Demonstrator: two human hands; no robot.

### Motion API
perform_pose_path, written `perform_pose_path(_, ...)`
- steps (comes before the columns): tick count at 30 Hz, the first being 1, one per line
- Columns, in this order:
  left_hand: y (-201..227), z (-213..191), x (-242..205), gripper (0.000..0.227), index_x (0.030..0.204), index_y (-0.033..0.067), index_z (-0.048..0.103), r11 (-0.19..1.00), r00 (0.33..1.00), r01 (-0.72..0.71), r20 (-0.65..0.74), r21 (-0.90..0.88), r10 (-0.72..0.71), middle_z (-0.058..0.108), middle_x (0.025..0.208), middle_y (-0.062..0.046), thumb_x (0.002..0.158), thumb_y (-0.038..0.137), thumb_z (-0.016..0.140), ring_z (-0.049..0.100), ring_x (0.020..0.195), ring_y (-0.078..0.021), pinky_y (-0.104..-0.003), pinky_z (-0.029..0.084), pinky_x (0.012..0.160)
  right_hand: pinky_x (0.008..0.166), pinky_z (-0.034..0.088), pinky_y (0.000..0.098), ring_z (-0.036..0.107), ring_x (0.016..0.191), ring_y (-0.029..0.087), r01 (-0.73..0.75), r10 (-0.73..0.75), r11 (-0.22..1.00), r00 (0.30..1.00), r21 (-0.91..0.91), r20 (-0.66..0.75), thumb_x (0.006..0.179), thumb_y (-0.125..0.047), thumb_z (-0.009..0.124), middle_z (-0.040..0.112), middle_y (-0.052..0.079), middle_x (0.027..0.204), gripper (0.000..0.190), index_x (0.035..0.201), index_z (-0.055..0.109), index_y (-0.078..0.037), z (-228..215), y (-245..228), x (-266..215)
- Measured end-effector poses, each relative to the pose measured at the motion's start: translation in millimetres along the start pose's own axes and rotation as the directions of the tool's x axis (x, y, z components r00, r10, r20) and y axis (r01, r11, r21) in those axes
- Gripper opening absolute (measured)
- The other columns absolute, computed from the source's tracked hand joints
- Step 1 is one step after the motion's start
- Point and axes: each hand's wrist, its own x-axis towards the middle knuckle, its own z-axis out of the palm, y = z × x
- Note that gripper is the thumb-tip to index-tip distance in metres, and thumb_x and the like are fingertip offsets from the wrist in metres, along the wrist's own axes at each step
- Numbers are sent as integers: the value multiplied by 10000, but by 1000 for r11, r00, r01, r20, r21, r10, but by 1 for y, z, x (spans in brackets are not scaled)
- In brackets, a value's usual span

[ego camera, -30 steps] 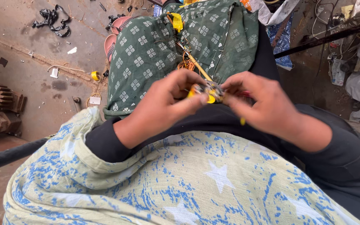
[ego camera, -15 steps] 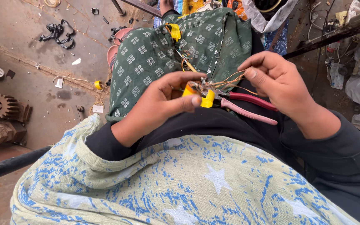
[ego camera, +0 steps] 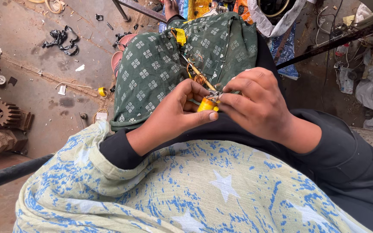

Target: The person sits on the floor and uses pliers to strip the insulation from copper wires attached to a small yellow cylindrical component. They repeatedly twist and pull the wires to separate them from the component.

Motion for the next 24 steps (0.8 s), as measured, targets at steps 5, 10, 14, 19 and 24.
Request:
perform_pose_path(5,24,-2,-2,389,1199,43,571,976,999,21,-40,217,-13,693,1085,-52,888,89,800,718,1003,-116,-272,609,875,951,511,413,649,1068,284,-95,112,963,992,253,-54,851,-35,853,648,62,1048,187,955,697,-42,-1,-1,-6)
perform_pose_path(10,45,-1,-4,427,1207,83,603,772,978,-164,2,614,207,660,1094,-83,839,66,818,704,1005,-230,-334,578,862,924,561,340,679,1065,223,-320,343,746,936,584,75,886,12,801,650,83,1044,142,955,681,-19,-4,-2,-10)
perform_pose_path(14,45,-5,-7,445,1211,82,589,692,941,-252,3,677,339,636,1102,-113,819,10,788,671,1072,-297,-390,546,910,939,569,347,702,1034,216,-284,246,781,959,556,143,867,-8,805,684,82,1013,159,947,669,-30,-16,-5,-7)
perform_pose_path(19,33,-10,-7,430,1242,79,585,542,839,-432,100,721,536,627,1190,-88,862,-33,751,634,1175,-308,-411,535,1018,835,548,391,704,933,270,-190,64,913,940,360,334,820,-139,819,715,114,954,242,1032,741,-52,-23,-7,-5)
perform_pose_path(24,37,-20,-14,369,1227,71,629,219,680,-654,435,724,590,604,1237,-79,879,33,744,618,1262,-302,-396,562,1059,849,580,363,740,993,238,-356,226,873,900,332,372,862,-175,782,760,114,1080,276,1108,739,-57,-27,6,-20)
